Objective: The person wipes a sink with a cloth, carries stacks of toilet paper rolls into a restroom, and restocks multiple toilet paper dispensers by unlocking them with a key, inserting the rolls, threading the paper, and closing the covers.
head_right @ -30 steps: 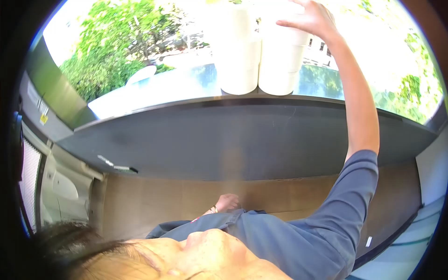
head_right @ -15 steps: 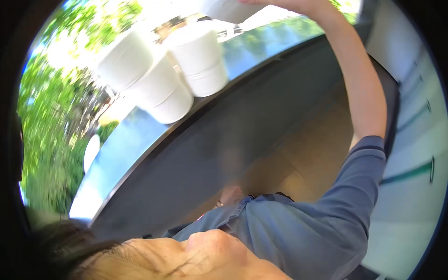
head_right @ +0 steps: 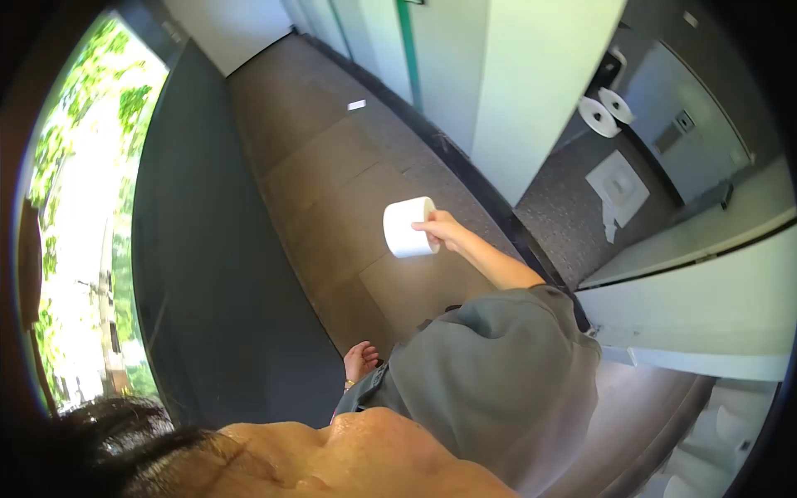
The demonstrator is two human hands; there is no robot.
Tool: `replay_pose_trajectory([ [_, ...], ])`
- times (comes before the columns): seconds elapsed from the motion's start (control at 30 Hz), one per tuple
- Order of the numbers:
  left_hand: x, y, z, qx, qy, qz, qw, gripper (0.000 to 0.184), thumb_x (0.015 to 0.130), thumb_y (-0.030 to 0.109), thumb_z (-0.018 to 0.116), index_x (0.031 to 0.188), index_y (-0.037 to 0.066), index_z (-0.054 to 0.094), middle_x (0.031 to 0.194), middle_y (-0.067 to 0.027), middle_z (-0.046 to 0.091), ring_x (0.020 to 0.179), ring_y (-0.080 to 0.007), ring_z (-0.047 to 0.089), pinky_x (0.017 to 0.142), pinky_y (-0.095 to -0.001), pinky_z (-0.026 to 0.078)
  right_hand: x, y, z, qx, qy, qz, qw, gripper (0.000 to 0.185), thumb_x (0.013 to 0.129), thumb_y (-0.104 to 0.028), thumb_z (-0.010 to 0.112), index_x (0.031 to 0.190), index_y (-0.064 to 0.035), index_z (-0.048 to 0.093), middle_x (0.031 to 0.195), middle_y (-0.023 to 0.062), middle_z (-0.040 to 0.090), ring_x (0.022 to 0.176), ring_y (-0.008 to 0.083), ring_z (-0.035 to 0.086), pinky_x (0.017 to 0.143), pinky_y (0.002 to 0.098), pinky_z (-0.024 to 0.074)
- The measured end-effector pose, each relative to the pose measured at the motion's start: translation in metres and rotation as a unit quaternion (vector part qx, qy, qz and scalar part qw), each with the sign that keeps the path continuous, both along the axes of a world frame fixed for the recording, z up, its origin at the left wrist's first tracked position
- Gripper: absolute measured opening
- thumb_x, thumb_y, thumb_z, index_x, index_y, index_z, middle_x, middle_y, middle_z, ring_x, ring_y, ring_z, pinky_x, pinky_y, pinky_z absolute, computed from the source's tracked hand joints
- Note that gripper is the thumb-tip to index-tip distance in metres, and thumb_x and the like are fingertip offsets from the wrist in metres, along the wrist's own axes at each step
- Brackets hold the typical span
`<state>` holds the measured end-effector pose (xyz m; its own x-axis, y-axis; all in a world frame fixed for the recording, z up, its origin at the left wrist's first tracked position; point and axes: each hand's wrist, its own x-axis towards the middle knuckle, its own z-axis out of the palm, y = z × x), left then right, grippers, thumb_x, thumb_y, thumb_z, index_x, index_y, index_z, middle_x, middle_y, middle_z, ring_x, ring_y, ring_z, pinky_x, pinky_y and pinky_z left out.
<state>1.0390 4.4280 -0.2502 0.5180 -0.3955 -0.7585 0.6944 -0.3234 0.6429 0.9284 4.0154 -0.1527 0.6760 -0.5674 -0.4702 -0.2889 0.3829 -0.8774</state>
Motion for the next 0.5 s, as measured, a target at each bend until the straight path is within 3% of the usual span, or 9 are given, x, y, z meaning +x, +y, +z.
replay_pose_trajectory([
  [0.17, -0.042, -0.145, -0.012, 0.022, -0.016, -0.122, 0.992, 0.024, 0.09, 0.022, 0.054, 0.104, 0.004, 0.061, 0.087, -0.0103, 0.066, 0.07, -0.0207, 0.064, 0.062, -0.0324, 0.053, -0.218, -0.088, -0.036, 0.069, -0.001, -0.288, 0.955, 0.025, 0.079, -0.016, 0.072, 0.094, -0.0015, 0.058, 0.064, -0.0032, 0.051, 0.047, 0.0043, 0.04, 0.039, 0.0213, 0.0267],
  [0.2, -0.06, -0.182, -0.009, 0.009, -0.016, -0.142, 0.99, 0.025, 0.09, 0.023, 0.054, 0.105, 0.003, 0.061, 0.089, -0.0109, 0.066, 0.073, -0.0214, 0.064, 0.064, -0.0333, 0.053, -0.249, -0.101, -0.009, 0.026, -0.005, -0.343, 0.939, 0.025, 0.078, -0.018, 0.074, 0.086, -0.0022, 0.057, 0.066, 0.001, 0.055, 0.048, 0.0075, 0.045, 0.04, 0.0221, 0.0318],
  [0.23, -0.076, -0.209, -0.007, 0.0, -0.016, -0.161, 0.987, 0.027, 0.09, 0.024, 0.055, 0.106, 0.003, 0.061, 0.092, -0.0116, 0.065, 0.075, -0.0221, 0.064, 0.066, -0.0343, 0.054, -0.279, -0.121, -0.009, 0.008, -0.038, -0.363, 0.931, 0.027, 0.077, -0.019, 0.074, 0.088, -0.003, 0.056, 0.07, 0.0007, 0.057, 0.05, 0.007, 0.046, 0.042, 0.0215, 0.0342],
  [0.3, -0.11, -0.262, -0.001, -0.039, 0.023, -0.216, 0.975, 0.029, 0.09, 0.025, 0.055, 0.108, 0.003, 0.06, 0.096, -0.0124, 0.065, 0.079, -0.0232, 0.064, 0.068, -0.0355, 0.054, -0.332, -0.171, -0.008, -0.038, -0.07, -0.404, 0.911, 0.031, 0.079, -0.021, 0.074, 0.095, -0.0041, 0.054, 0.073, 0.0008, 0.056, 0.05, 0.0061, 0.045, 0.041, 0.0221, 0.0341],
  [0.4, -0.148, -0.327, 0.007, -0.054, 0.071, -0.293, 0.952, 0.031, 0.09, 0.026, 0.057, 0.11, 0.003, 0.059, 0.101, -0.0133, 0.064, 0.082, -0.0239, 0.064, 0.069, -0.0354, 0.053, -0.371, -0.245, 0.041, -0.161, -0.148, -0.443, 0.869, 0.034, 0.08, -0.02, 0.074, 0.1, -0.0026, 0.052, 0.08, 0.0025, 0.056, 0.051, 0.0062, 0.044, 0.043, 0.0215, 0.0325],
  [0.47, -0.163, -0.354, 0.005, -0.032, 0.089, -0.329, 0.94, 0.031, 0.09, 0.026, 0.057, 0.111, 0.003, 0.059, 0.101, -0.0136, 0.064, 0.081, -0.0239, 0.064, 0.069, -0.0346, 0.053, -0.384, -0.306, 0.054, -0.26, -0.111, -0.458, 0.843, 0.036, 0.082, -0.019, 0.07, 0.107, -0.001, 0.052, 0.085, 0.004, 0.057, 0.053, 0.0053, 0.043, 0.044, 0.0213, 0.0293],
  [0.5, -0.164, -0.366, 0.001, -0.016, 0.094, -0.339, 0.936, 0.031, 0.09, 0.025, 0.056, 0.111, 0.003, 0.059, 0.1, -0.0136, 0.064, 0.08, -0.0239, 0.064, 0.069, -0.0343, 0.053, -0.389, -0.343, 0.048, -0.347, -0.073, -0.468, 0.81, 0.039, 0.08, -0.021, 0.072, 0.107, -0.0002, 0.052, 0.089, 0.0067, 0.058, 0.064, 0.0108, 0.05, 0.055, 0.0265, 0.0379],
])
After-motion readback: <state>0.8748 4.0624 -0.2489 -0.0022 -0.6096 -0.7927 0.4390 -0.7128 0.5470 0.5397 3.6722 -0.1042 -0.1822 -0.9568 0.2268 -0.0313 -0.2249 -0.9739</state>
